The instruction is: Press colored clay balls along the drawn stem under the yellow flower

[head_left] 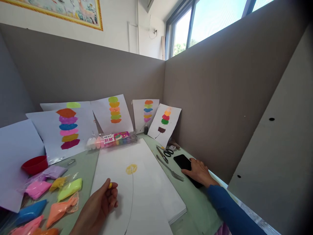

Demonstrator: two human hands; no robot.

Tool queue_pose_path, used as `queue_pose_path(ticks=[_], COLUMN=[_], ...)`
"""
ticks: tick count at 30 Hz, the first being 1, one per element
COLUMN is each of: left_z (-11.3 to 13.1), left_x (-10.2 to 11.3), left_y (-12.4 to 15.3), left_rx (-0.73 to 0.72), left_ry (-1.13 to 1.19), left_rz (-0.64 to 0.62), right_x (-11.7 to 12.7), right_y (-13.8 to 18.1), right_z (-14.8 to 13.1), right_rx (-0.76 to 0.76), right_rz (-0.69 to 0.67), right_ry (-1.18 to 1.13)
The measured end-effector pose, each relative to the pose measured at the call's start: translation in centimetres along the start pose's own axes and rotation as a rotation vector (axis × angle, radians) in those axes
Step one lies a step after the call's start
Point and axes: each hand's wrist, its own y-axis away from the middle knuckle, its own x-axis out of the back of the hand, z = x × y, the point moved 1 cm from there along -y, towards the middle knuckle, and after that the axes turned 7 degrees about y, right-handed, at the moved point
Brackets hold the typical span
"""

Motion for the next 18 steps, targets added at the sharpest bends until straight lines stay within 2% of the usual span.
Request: queue_pose_path(ticks=[9,18], left_z=[-0.1,-0.05], left_x=[0.29,0.35], left_y=[0.0,0.03], left_rx=[-0.021,-0.019], left_ry=[-0.099,-0.158], left_rz=[-0.053,-0.016], right_x=[0.53,0.88], right_y=[0.0,0.19], right_z=[-0.13,-0.36], right_rx=[-0.031,-0.047], right_rz=[-0.021,-0.031], right_ry=[-0.007,-0.012])
